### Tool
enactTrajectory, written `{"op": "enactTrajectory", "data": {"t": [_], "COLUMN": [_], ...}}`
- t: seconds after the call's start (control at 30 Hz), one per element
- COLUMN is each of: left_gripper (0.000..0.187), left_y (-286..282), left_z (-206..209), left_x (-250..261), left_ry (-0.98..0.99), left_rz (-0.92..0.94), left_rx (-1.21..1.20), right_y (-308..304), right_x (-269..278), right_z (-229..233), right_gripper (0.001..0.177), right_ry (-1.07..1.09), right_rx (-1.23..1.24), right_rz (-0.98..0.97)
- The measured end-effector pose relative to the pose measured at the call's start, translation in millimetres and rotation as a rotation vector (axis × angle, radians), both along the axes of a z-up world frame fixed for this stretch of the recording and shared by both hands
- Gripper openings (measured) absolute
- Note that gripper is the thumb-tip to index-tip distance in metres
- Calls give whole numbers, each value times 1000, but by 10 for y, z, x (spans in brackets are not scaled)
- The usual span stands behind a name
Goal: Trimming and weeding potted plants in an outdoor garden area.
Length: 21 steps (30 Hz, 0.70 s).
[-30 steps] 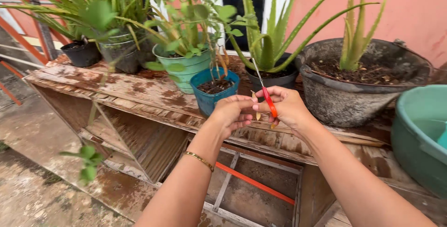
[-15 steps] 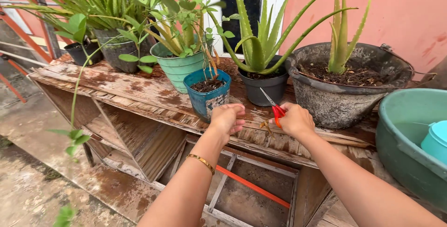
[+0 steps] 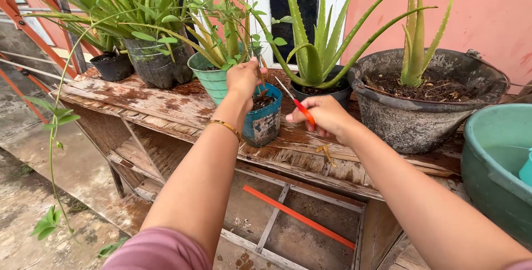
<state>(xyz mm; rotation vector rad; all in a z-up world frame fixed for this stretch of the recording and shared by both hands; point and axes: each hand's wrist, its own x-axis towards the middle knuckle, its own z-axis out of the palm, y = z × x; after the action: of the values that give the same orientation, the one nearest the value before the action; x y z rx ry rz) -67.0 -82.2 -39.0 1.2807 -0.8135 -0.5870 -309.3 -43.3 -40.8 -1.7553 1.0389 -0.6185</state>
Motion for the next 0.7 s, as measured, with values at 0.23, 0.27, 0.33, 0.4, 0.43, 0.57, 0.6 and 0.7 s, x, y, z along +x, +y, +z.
{"op": "enactTrajectory", "data": {"t": [0.23,0.27,0.33,0.4,0.43,0.57,0.6,0.7], "left_gripper": [18,17,17,18,18,18,18,18], "left_y": [413,440,481,503,527,587,593,618], "left_z": [151,159,170,181,200,234,233,240], "left_x": [128,172,250,309,321,373,387,386], "left_ry": [284,314,343,358,356,345,339,326], "left_rz": [-209,-231,-249,-283,-281,-295,-304,-317], "left_rx": [-7,19,43,85,84,109,122,128], "right_y": [-387,-437,-503,-535,-532,-540,-547,-600], "right_x": [214,257,348,434,473,612,640,688], "right_z": [366,395,451,508,527,586,597,621], "right_gripper": [41,43,46,47,47,46,45,45], "right_ry": [-48,-25,-3,11,9,30,50,76], "right_rx": [115,106,96,81,80,28,15,-8], "right_rz": [262,283,309,347,349,341,333,380]}}
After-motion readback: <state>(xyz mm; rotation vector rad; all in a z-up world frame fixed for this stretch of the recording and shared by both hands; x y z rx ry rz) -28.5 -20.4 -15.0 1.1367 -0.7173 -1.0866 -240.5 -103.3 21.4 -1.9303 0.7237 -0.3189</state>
